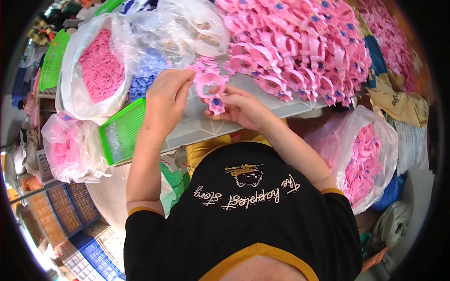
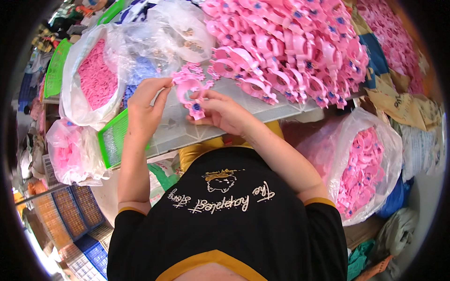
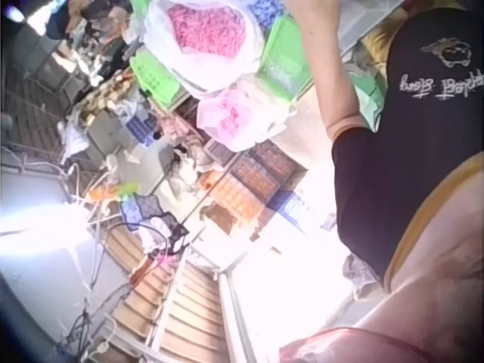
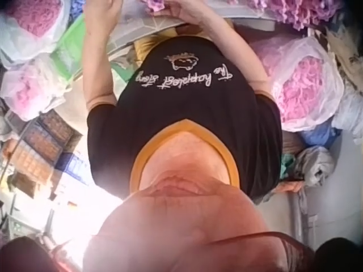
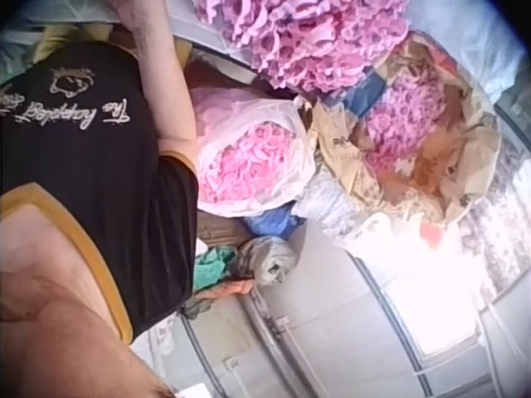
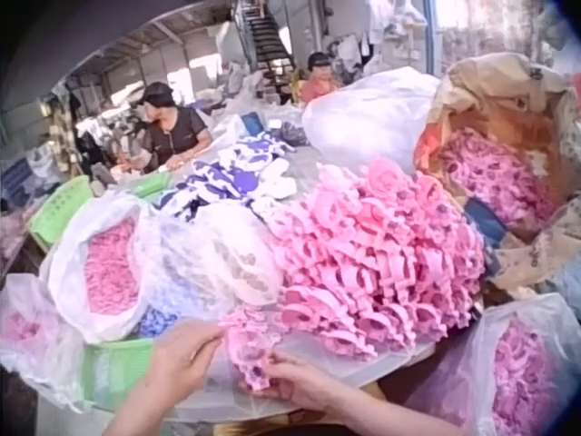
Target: Assembling small pink plastic toy parts by attaching blue decorative pieces.
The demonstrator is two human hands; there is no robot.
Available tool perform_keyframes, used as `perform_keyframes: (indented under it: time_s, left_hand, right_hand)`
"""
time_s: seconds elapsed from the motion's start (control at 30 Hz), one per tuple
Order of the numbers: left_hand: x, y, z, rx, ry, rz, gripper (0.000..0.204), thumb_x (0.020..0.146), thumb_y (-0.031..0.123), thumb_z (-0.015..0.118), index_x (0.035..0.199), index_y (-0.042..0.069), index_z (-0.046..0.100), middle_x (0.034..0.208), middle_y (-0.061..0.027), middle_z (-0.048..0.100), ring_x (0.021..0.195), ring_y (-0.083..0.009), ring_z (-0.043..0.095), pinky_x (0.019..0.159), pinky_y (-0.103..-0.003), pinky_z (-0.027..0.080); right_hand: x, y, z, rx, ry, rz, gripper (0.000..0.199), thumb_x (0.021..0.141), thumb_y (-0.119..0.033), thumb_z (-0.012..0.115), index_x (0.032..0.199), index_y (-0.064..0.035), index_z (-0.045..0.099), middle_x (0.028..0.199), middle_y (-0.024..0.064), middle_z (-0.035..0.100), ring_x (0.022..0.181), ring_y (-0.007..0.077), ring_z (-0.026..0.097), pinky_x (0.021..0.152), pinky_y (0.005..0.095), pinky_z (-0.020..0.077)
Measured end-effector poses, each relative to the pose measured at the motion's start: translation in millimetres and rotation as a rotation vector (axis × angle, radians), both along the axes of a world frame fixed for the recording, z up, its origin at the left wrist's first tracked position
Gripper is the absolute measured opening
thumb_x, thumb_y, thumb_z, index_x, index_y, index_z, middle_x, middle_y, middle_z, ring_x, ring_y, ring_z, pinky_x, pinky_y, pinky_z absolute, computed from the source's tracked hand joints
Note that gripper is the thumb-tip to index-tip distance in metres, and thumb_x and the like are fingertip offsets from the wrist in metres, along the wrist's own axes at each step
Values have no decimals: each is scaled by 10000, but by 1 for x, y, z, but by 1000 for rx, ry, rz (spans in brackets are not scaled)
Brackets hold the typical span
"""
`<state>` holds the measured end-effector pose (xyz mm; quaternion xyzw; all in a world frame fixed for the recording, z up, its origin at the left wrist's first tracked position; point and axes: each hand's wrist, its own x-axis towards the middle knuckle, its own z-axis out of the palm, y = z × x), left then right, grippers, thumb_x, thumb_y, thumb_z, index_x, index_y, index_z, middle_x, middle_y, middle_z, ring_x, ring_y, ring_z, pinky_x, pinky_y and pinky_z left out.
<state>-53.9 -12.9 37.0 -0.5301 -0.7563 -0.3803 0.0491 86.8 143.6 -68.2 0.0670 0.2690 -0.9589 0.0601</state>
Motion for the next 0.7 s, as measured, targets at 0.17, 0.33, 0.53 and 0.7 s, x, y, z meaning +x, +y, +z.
perform_keyframes:
  time_s: [0.17,0.33,0.53,0.7]
  left_hand:
    - [-62,-46,-10,-41,266,373,171,895,48,712,1059,17,747,985,-157,752,935,-318,731,826,-375,561]
    - [-166,-109,-12,-161,300,790,218,936,102,646,1110,15,744,1045,-198,748,954,-345,732,836,-413,561]
    - [-156,-72,-27,-144,370,631,197,907,78,643,1070,29,743,1023,-191,742,965,-355,710,869,-433,543]
    - [-65,-5,-53,-181,198,28,113,899,97,672,974,42,736,964,-161,703,946,-358,663,835,-459,523]
  right_hand:
    - [5,0,-5,147,-33,5,250,1025,-151,621,1241,-43,559,1248,160,649,1053,257,702,990,413,566]
    - [2,-2,-4,247,-103,43,195,968,-65,693,1112,-74,561,1211,181,665,972,212,720,862,327,591]
    - [3,1,-9,203,-70,-4,188,978,-79,685,1106,-98,549,1198,159,675,927,179,712,819,283,569]
    - [5,-5,-4,225,-82,-93,195,984,-95,686,1102,-108,531,1111,83,669,932,175,704,839,305,567]
